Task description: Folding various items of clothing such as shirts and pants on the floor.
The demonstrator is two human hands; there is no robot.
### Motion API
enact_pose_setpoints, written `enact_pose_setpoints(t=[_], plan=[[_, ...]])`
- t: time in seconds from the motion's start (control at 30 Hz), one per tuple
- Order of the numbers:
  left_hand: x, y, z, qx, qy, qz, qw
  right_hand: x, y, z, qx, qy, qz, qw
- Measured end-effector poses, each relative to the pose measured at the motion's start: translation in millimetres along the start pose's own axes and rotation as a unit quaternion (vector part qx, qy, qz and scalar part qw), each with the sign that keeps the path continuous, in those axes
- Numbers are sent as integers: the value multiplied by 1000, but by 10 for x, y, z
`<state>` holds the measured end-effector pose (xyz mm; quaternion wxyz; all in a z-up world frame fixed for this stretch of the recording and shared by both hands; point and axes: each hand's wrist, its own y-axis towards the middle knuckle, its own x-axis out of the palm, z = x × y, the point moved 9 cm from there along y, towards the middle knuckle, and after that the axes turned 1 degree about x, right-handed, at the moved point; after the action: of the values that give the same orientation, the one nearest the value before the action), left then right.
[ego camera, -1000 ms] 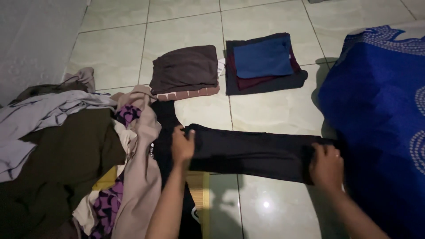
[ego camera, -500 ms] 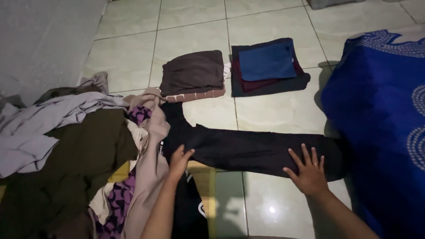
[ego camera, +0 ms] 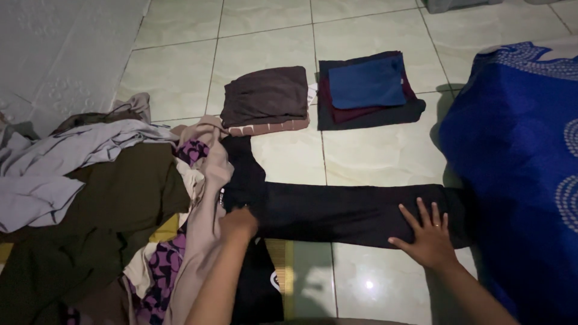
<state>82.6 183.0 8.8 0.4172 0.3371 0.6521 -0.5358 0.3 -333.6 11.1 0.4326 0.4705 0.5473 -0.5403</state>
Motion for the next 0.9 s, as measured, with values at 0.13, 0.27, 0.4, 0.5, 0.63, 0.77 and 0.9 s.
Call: enact_pose_setpoints(t=[0.13,0.27,0.4,0.5,0.63,0.77,0.9], plan=[[-182,-137,233,-29,4,11,1000,-69,-31,-30,-2,6,2,1000],[-200,-292,742,107,42,133,984,-170,-80,-96,-51,145,124,980],[-239,-698,1271,408,-90,337,844,-218,-53,-160,-41,108,186,976],[-226,-538,1130,284,-2,382,879,-204,-26,-91,16,36,146,988],[-246,-327,961,207,-91,289,930,-179,7,-6,7,40,156,987],[-3,-210,1008,181,-69,302,933,-337,-32,39,4,74,161,984],[-111,-672,1312,268,-102,370,884,-697,-239,268,77,95,157,980]])
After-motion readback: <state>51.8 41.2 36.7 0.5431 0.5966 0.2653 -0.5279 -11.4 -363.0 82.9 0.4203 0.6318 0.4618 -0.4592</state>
